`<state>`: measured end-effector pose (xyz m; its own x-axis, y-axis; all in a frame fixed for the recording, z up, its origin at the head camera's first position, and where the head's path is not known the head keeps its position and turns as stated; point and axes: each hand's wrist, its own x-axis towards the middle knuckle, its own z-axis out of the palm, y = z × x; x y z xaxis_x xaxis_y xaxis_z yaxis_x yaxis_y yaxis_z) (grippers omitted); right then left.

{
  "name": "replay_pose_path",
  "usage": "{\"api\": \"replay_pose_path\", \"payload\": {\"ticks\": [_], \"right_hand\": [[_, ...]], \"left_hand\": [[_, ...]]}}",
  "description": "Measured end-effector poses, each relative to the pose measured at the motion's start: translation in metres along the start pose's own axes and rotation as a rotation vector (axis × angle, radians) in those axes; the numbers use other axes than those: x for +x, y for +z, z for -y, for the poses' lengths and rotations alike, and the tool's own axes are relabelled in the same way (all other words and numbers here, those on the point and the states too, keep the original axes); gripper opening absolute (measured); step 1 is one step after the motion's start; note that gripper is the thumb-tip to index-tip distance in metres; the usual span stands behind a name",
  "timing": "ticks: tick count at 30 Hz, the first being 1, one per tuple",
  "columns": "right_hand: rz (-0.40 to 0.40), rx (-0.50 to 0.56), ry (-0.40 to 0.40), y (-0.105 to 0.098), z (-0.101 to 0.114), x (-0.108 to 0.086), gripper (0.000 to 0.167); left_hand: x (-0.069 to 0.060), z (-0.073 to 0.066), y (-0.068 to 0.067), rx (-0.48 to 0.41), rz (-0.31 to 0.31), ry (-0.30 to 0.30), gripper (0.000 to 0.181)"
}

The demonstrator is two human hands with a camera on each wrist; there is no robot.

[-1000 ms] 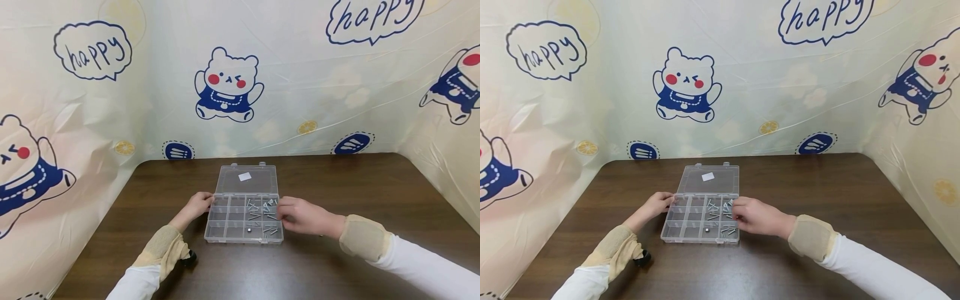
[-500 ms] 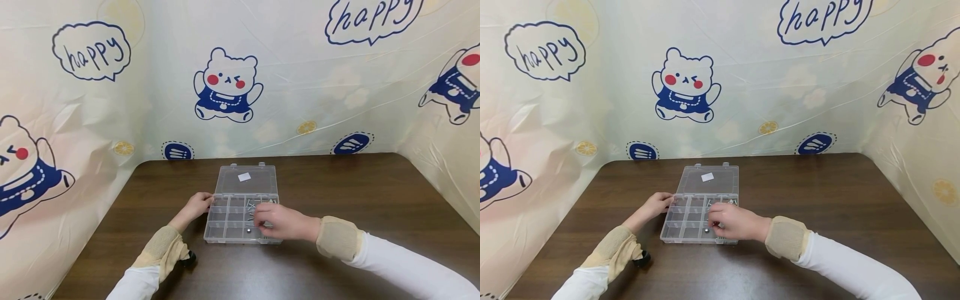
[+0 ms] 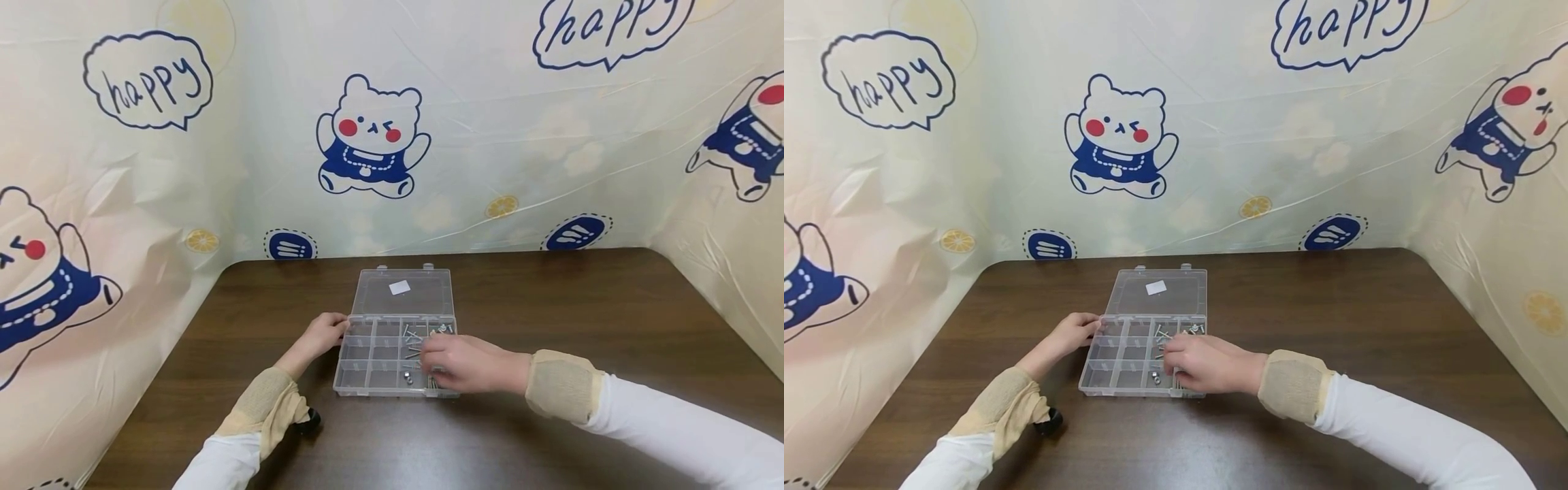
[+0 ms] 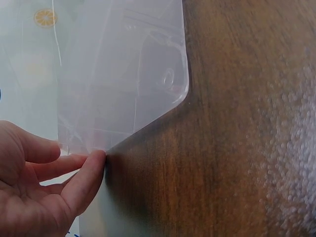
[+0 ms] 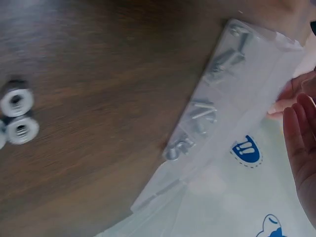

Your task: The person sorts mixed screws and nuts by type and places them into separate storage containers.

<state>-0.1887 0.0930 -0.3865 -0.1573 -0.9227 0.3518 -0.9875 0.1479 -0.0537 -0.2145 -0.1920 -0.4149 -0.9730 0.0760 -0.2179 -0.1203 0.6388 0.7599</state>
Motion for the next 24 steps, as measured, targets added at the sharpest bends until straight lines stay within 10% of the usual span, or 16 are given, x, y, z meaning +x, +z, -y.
{"api": "replay_pose_path", "payload": {"ticks": [18, 24], "right_hand": [[0.160, -0.093, 0.117, -0.021, 0.001, -0.035, 0.013], [0.225, -0.111, 0.202, -0.027, -0.002, -0.052, 0.015]], "left_hand": [[-0.003, -0.003, -0.001, 0.003, 0.004, 0.015, 0.031], [0.016, 0.020, 0.001, -0.020, 0.022, 0.073, 0.034]]}}
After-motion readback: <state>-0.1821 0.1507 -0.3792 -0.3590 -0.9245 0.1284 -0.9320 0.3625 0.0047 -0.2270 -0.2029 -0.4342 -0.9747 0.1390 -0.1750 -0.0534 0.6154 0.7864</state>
